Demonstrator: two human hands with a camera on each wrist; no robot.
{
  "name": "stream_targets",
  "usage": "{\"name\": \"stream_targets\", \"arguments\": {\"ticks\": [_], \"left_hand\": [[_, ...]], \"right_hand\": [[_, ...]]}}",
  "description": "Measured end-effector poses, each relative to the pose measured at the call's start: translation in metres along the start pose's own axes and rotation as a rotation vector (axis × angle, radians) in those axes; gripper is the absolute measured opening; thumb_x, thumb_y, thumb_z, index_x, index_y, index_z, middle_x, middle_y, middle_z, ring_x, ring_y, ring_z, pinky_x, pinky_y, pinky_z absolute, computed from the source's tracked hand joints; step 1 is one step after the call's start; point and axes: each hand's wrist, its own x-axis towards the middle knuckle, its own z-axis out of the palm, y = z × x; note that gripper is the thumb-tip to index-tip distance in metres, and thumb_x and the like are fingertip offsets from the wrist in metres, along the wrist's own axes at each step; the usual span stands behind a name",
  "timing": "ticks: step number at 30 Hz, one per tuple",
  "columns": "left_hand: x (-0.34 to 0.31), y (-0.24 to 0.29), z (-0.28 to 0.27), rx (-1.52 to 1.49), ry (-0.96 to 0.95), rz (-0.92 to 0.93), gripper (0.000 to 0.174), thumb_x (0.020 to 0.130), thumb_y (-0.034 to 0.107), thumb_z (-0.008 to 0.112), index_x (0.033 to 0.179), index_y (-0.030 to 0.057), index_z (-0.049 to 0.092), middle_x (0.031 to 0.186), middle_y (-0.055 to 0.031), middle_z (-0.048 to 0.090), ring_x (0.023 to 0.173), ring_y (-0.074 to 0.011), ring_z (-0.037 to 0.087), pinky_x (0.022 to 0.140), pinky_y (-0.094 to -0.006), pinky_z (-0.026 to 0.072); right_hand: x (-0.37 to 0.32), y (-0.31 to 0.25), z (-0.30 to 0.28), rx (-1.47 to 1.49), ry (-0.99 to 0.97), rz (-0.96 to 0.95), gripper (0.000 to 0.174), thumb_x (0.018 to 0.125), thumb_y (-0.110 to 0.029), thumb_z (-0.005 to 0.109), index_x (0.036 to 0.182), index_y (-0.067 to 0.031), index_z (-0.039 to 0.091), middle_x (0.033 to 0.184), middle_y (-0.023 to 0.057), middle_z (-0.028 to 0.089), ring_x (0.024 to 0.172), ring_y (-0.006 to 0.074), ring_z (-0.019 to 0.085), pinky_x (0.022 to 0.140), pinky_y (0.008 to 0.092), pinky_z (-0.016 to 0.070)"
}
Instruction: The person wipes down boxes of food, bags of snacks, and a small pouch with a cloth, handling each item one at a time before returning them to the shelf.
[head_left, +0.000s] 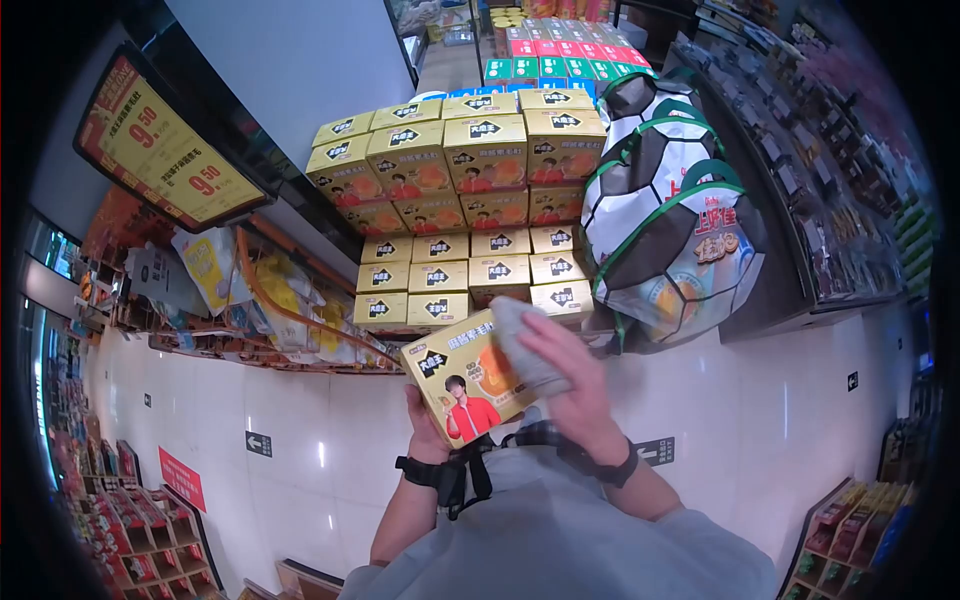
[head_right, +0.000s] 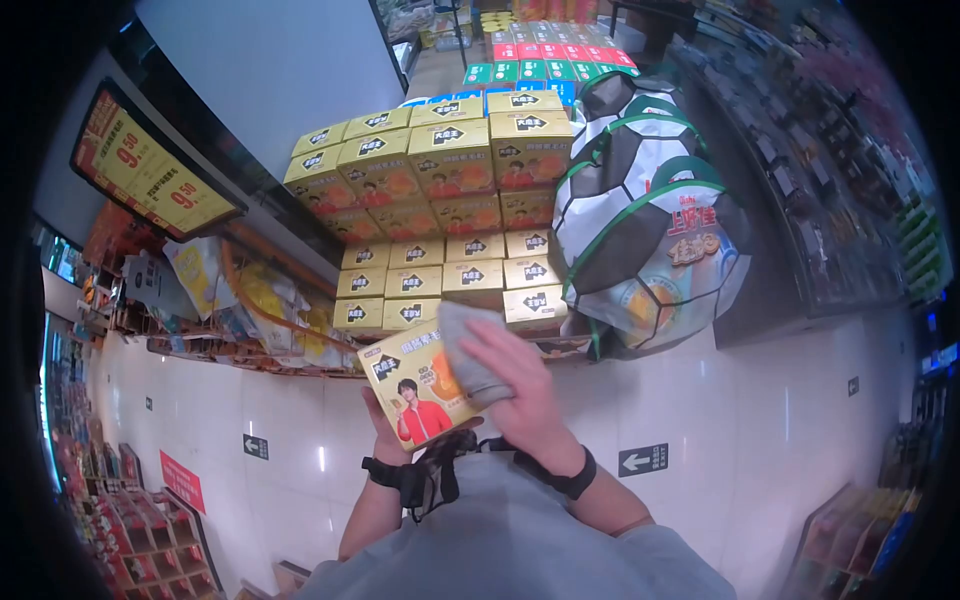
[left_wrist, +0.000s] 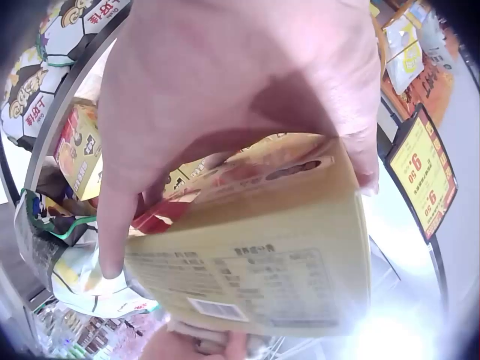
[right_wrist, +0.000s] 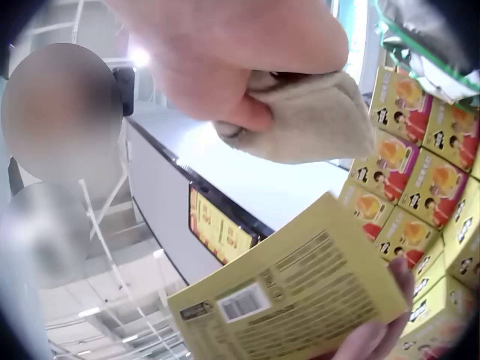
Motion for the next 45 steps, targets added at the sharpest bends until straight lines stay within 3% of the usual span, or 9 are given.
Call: {"name": "stream_targets", "arguments": {"ticks": [5, 10, 14, 21, 27, 29, 31, 36, 45], "left_hand": [[-0.005, 0.012, 0.033, 0.123, 0.179, -0.103, 0.102, 0.079, 0.068, 0.072, 0.155, 0.0108, 0.034, 0.154, -0.0169, 0.043, 0.137, -0.0387, 0.047, 0.113, -0.0557, 0.0414], [-0.01, 0.011, 0.013, -0.255, -0.441, -0.222, 0.089, 0.081, 0.055, 0.077, 0.148, 0.0063, 0.044, 0.131, -0.0157, 0.064, 0.115, -0.0314, 0.065, 0.103, -0.0472, 0.052], [-0.018, 0.007, -0.002, 0.088, -0.077, -0.146, 0.084, 0.085, 0.053, 0.074, 0.147, 0.0051, 0.045, 0.131, -0.0147, 0.064, 0.116, -0.0298, 0.065, 0.103, -0.0459, 0.0519], [-0.002, 0.013, 0.01, -0.15, -0.484, -0.172, 0.079, 0.088, 0.05, 0.071, 0.148, 0.0048, 0.044, 0.135, -0.0142, 0.062, 0.121, -0.0311, 0.063, 0.106, -0.0475, 0.0499], [-0.013, 0.018, 0.03, -0.019, -0.032, -0.157, 0.083, 0.09, 0.059, 0.063, 0.15, 0.007, 0.041, 0.147, -0.0155, 0.052, 0.131, -0.0335, 0.055, 0.11, -0.0495, 0.0452], [-0.006, 0.015, 0.026, 0.137, 0.021, -0.054, 0.083, 0.09, 0.06, 0.063, 0.151, 0.0081, 0.041, 0.147, -0.0161, 0.052, 0.132, -0.0338, 0.054, 0.111, -0.0509, 0.0437], [0.016, 0.013, 0.015, -0.319, -0.616, -0.05, 0.085, 0.088, 0.061, 0.064, 0.151, 0.0083, 0.041, 0.146, -0.017, 0.052, 0.132, -0.0341, 0.053, 0.113, -0.0506, 0.0423], [-0.009, 0.02, 0.051, 0.309, 0.145, -0.052, 0.093, 0.09, 0.074, 0.051, 0.155, 0.0104, 0.034, 0.154, -0.0164, 0.044, 0.138, -0.0375, 0.045, 0.115, -0.0554, 0.0375], [0.007, 0.015, 0.027, -0.169, -0.225, 0.162, 0.094, 0.085, 0.069, 0.064, 0.151, 0.0066, 0.038, 0.142, -0.0179, 0.054, 0.125, -0.034, 0.058, 0.106, -0.0505, 0.0488]], "right_hand": [[-0.012, -0.021, 0.025, 0.183, -0.601, -0.338, 0.073, 0.063, 0.008, 0.05, 0.134, -0.0069, 0.062, 0.146, 0.0156, 0.053, 0.14, 0.037, 0.045, 0.119, 0.0499, 0.0337], [-0.004, -0.014, 0.007, -0.068, -0.402, -0.177, 0.074, 0.065, 0.008, 0.051, 0.136, -0.007, 0.06, 0.147, 0.0155, 0.052, 0.142, 0.0376, 0.042, 0.119, 0.05, 0.0328], [-0.008, -0.018, 0.014, 0.076, -0.478, -0.223, 0.077, 0.064, 0.009, 0.047, 0.139, -0.0084, 0.059, 0.15, 0.0156, 0.05, 0.145, 0.0382, 0.039, 0.121, 0.0504, 0.0287], [-0.006, 0.008, 0.004, 0.075, -0.344, -0.022, 0.079, 0.065, 0.01, 0.042, 0.14, -0.0084, 0.059, 0.153, 0.0157, 0.048, 0.148, 0.0389, 0.033, 0.123, 0.0499, 0.0239], [-0.014, -0.01, 0.005, 0.42, -0.851, -0.271, 0.072, 0.071, 0.013, 0.042, 0.137, -0.0094, 0.062, 0.153, 0.0133, 0.048, 0.149, 0.0371, 0.033, 0.125, 0.0503, 0.0192], [-0.013, 0.004, -0.002, 0.464, -0.802, -0.243, 0.074, 0.07, 0.014, 0.042, 0.137, -0.01, 0.062, 0.153, 0.0139, 0.048, 0.149, 0.037, 0.033, 0.125, 0.0514, 0.018], [-0.011, 0.01, -0.005, 0.193, -0.513, -0.094, 0.075, 0.068, 0.013, 0.042, 0.137, -0.0104, 0.062, 0.154, 0.0146, 0.047, 0.149, 0.038, 0.032, 0.125, 0.0519, 0.0178], [-0.025, -0.012, 0.011, 0.369, -0.735, -0.255, 0.078, 0.063, 0.006, 0.04, 0.136, -0.0099, 0.063, 0.153, 0.0155, 0.048, 0.149, 0.0402, 0.03, 0.125, 0.0534, 0.0154], [-0.022, 0.002, 0.0, 0.212, -0.395, 0.049, 0.072, 0.071, 0.012, 0.046, 0.137, -0.0099, 0.063, 0.154, 0.0122, 0.047, 0.15, 0.0352, 0.032, 0.124, 0.0513, 0.0213]]}}
